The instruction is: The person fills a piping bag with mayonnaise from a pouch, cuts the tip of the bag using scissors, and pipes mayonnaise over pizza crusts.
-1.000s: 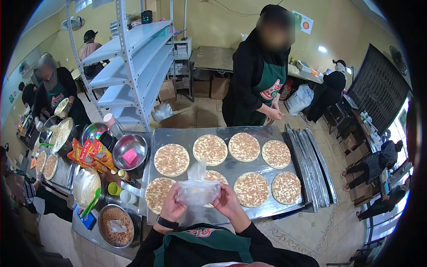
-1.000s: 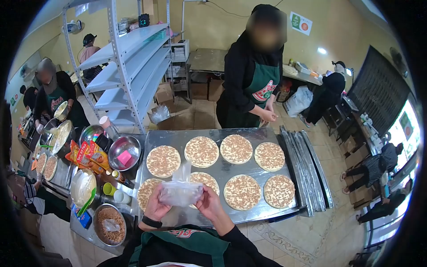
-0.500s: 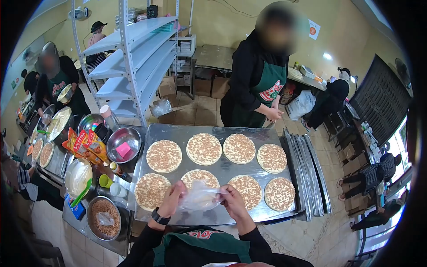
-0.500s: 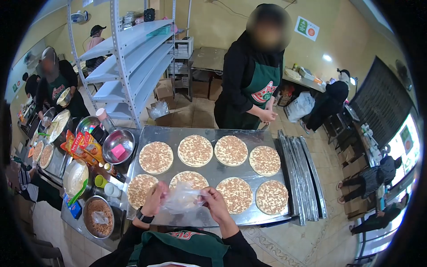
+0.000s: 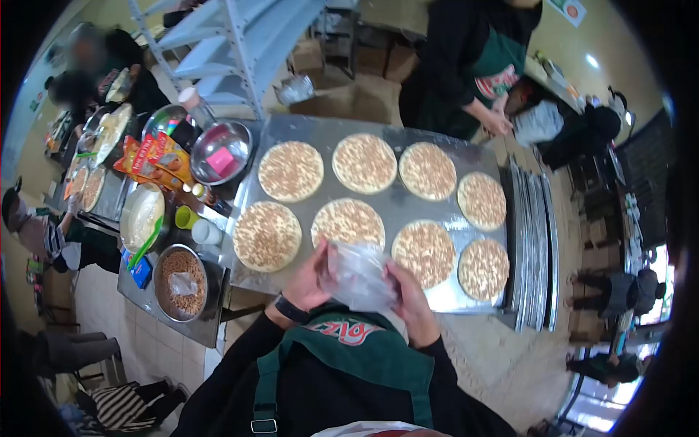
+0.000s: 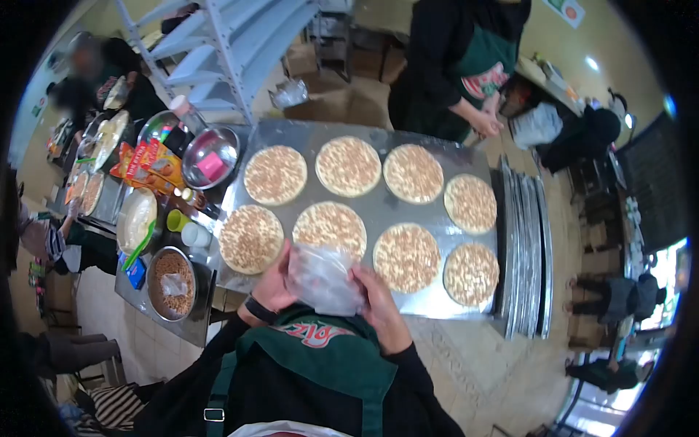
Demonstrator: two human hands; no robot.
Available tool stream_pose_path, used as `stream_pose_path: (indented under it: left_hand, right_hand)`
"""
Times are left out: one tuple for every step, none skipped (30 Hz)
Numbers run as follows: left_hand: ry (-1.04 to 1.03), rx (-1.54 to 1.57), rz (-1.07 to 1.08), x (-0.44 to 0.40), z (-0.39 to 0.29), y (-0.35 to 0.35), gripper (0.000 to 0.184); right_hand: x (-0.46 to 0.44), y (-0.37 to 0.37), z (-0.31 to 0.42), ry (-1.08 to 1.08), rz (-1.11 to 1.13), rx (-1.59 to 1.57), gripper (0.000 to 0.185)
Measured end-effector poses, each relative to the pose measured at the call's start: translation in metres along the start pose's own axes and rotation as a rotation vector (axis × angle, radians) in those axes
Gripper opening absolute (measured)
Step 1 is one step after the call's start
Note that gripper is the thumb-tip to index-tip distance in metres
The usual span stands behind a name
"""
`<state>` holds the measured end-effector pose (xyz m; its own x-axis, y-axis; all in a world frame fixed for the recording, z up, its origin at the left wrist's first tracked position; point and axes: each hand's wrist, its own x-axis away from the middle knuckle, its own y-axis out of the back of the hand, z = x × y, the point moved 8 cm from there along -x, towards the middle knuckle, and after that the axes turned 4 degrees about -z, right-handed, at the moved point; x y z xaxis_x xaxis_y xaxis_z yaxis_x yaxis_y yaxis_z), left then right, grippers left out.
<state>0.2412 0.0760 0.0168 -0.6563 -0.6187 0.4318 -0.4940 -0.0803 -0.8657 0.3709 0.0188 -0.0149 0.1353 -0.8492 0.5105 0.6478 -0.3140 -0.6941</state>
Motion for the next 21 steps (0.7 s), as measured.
stream_pose_path:
  left_hand:
    - [0.0, 0.008, 0.033, 0.001, 0.003, 0.007, 0.049]
    - [-0.072, -0.029, -0.007, -0.003, 0.003, 0.035, 0.047]
    - [-0.233, -0.277, 0.052, 0.011, -0.009, 0.012, 0.048]
    - [-0.41, -0.512, 0.077, 0.027, -0.02, -0.011, 0.05]
    - [-0.554, -0.636, 0.217, 0.026, -0.022, -0.004, 0.05]
    - [-0.712, -0.732, 0.351, 0.029, -0.023, 0.005, 0.05]
    - [-0.788, -0.817, 0.344, 0.029, -0.023, 0.002, 0.049]
    - [-0.844, -0.897, 0.327, 0.031, -0.019, 0.004, 0.049]
    - [-0.538, -0.545, 0.243, 0.013, -0.011, 0.027, 0.048]
    - [-0.227, -0.183, 0.145, -0.005, 0.002, 0.05, 0.047]
    - [0.082, 0.19, 0.035, -0.011, 0.024, 0.066, 0.046]
    - [0.065, 0.198, 0.103, -0.006, 0.022, 0.058, 0.041]
    - [0.049, 0.207, 0.172, -0.002, 0.02, 0.05, 0.037]
    - [-0.003, 0.201, 0.137, 0.002, 0.015, 0.045, 0.038]
    - [-0.067, 0.188, 0.115, 0.008, 0.006, 0.038, 0.04]
    - [-0.117, 0.18, 0.052, 0.006, 0.0, 0.057, 0.045]
    - [-0.17, 0.172, -0.01, -0.001, -0.003, 0.091, 0.051]
    - [-0.294, -0.019, 0.109, -0.006, -0.015, 0.1, 0.061]
    - [-0.439, -0.191, 0.211, -0.009, -0.026, 0.112, 0.072]
    - [-0.536, -0.38, 0.256, 0.004, -0.038, 0.093, 0.077]
    - [-0.618, -0.564, 0.291, 0.02, -0.043, 0.069, 0.082]
  right_hand:
    - [-0.001, -0.001, -0.007, -0.047, 0.019, -0.04, 0.016]
    - [0.006, -0.011, 0.001, 0.043, -0.156, -0.008, 0.016]
    - [0.005, -0.014, -0.004, -0.013, -0.165, -0.123, 0.018]
    - [0.005, -0.017, -0.008, -0.067, -0.18, -0.238, 0.021]
    - [0.0, -0.023, -0.002, -0.045, -0.123, -0.293, 0.024]
    - [-0.003, -0.029, 0.001, -0.032, -0.074, -0.353, 0.027]
    - [-0.005, -0.033, 0.003, -0.025, -0.038, -0.42, 0.03]
    - [-0.005, -0.04, 0.009, -0.016, 0.027, -0.384, 0.039]
    - [-0.01, -0.037, 0.011, -0.036, 0.065, -0.39, 0.042]
    - [-0.018, -0.03, 0.011, -0.057, 0.09, -0.405, 0.045]
    - [-0.02, -0.023, 0.003, -0.078, 0.104, -0.428, 0.048]
    - [-0.015, -0.02, -0.011, -0.106, 0.083, -0.437, 0.049]
    - [-0.012, -0.023, -0.018, -0.123, 0.076, -0.434, 0.05]
    - [-0.016, -0.034, -0.014, -0.118, 0.107, -0.411, 0.052]
    - [-0.013, -0.047, -0.012, -0.12, 0.113, -0.4, 0.051]
    - [-0.006, -0.062, -0.012, -0.119, 0.129, -0.386, 0.051]
    - [-0.003, -0.073, -0.015, -0.118, 0.149, -0.372, 0.05]
    - [-0.006, -0.075, -0.015, -0.06, 0.174, -0.34, 0.043]
    - [-0.013, -0.074, -0.013, -0.042, 0.186, -0.293, 0.04]
    - [-0.019, -0.066, -0.015, -0.03, 0.181, -0.253, 0.038]
    - [-0.018, -0.056, -0.019, -0.025, 0.161, -0.22, 0.035]
